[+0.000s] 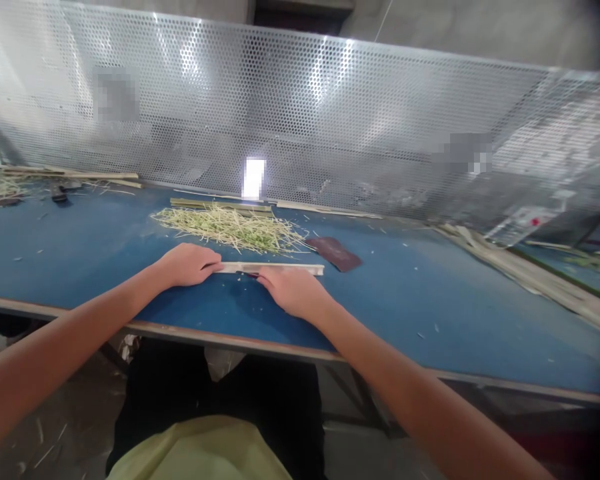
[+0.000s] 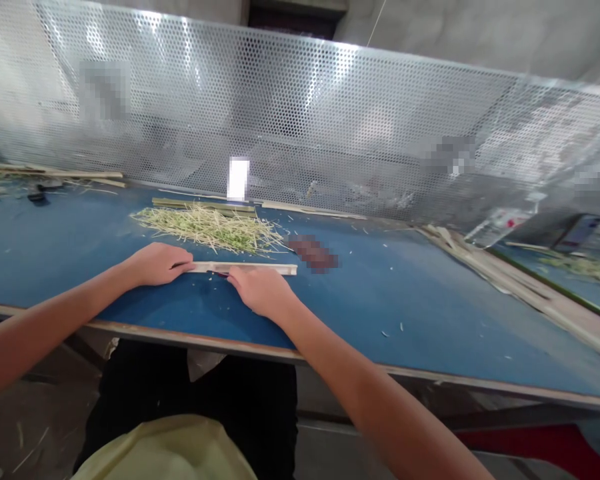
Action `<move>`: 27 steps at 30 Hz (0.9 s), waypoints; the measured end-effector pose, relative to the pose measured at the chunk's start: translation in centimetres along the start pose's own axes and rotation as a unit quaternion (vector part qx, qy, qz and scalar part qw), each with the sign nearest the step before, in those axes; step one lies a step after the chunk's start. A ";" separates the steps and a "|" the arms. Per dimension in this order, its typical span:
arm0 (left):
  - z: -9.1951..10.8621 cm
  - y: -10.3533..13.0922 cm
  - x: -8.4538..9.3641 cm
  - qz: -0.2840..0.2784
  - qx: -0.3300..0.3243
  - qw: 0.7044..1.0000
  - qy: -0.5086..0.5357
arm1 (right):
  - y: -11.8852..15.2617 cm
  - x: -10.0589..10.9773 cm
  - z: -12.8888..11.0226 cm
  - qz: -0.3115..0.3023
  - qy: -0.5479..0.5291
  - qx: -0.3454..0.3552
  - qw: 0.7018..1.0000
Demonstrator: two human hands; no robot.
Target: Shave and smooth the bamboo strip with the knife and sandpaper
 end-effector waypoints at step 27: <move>0.0 0.1 0.0 0.007 -0.011 1.000 0.016 | -1.2 0.2 0.0 -0.034 0.071 -0.006 0.997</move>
Point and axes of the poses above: each hand's wrist, its own y-axis away from the middle knuckle, its own x-axis out of the back of the hand, z = x × y, the point moved 2 cm from there along -y, towards the middle knuckle, and after that the axes turned 12 degrees about z, right-handed, at the moved point
